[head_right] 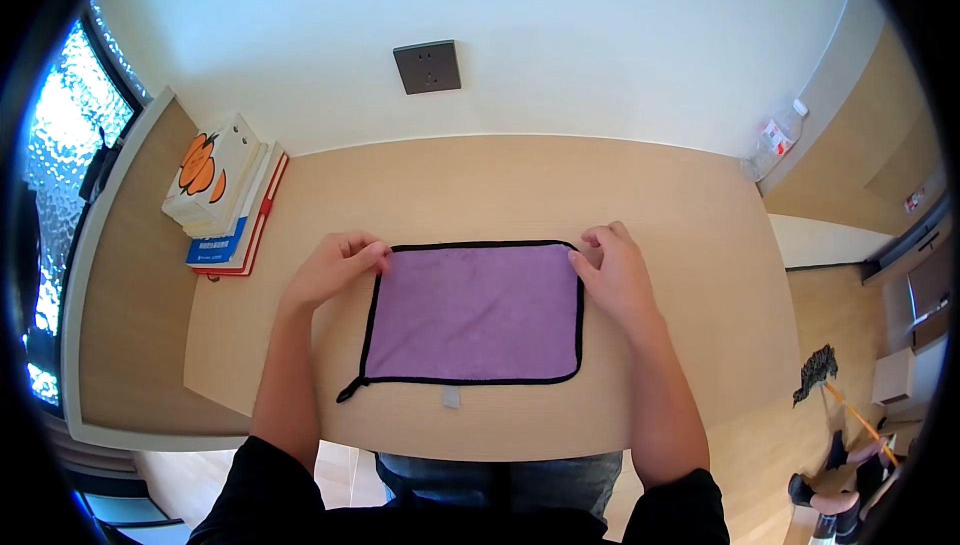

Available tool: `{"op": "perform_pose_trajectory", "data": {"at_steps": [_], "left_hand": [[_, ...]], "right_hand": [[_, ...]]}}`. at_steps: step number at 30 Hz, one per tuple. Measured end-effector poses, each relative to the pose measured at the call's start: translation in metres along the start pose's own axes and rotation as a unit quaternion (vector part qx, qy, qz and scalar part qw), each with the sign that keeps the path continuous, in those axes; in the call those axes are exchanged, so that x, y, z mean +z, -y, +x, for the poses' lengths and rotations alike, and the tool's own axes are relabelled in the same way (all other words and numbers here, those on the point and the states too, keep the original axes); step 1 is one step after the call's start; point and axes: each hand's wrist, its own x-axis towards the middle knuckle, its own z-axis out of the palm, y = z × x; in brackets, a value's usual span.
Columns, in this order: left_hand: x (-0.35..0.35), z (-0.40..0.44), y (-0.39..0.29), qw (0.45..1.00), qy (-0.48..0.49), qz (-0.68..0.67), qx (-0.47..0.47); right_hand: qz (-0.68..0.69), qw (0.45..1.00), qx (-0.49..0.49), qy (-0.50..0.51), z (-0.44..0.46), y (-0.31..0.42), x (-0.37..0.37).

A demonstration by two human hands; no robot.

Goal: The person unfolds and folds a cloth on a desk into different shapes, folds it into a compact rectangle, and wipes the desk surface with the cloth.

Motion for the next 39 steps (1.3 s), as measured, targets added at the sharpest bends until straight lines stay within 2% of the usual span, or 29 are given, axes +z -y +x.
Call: {"op": "perform_pose_trajectory", "data": {"at_steps": [2, 5, 8, 11, 15, 18, 21, 26, 29, 36, 39], "left_hand": [[0.015, 0.011, 0.019, 0.963, -0.202, 0.170, 0.060], [0.021, 0.002, 0.018, 0.884, -0.250, 0.387, 0.074], [0.025, 0.007, 0.027, 0.913, -0.196, 0.339, 0.117], [0.032, 0.012, 0.027, 0.942, -0.196, 0.254, 0.096], [0.045, 0.020, 0.020, 0.931, -0.264, 0.237, 0.088], [0.050, 0.020, 0.015, 0.933, -0.271, 0.221, 0.090], [0.054, 0.019, 0.012, 0.942, -0.267, 0.180, 0.095], [0.059, 0.014, -0.004, 0.952, -0.246, 0.161, 0.084], [0.073, 0.014, -0.006, 0.938, -0.247, 0.169, 0.176], [0.103, 0.005, -0.023, 0.949, -0.175, 0.162, 0.205], [0.109, 0.008, -0.023, 0.930, -0.164, 0.202, 0.259]], "right_hand": [[-0.013, 0.999, 0.028, 0.032, -0.001, 0.005, -0.002], [-0.026, 0.999, 0.031, 0.034, 0.001, 0.004, 0.000], [-0.016, 0.998, 0.048, 0.024, 0.000, 0.005, 0.004], [-0.007, 0.999, 0.049, -0.005, 0.003, 0.011, 0.010], [-0.042, 0.998, 0.036, -0.018, 0.004, 0.014, 0.016], [0.021, 0.998, 0.003, -0.052, 0.000, 0.016, 0.024], [0.007, 0.993, -0.097, -0.071, -0.003, 0.018, 0.026], [0.035, 0.992, -0.113, -0.041, -0.004, 0.032, 0.026], [0.060, 0.990, -0.125, -0.033, -0.007, 0.039, 0.028], [0.069, 0.984, -0.165, -0.011, -0.016, 0.058, 0.037], [0.057, 0.977, -0.206, 0.011, -0.018, 0.060, 0.047]]}}
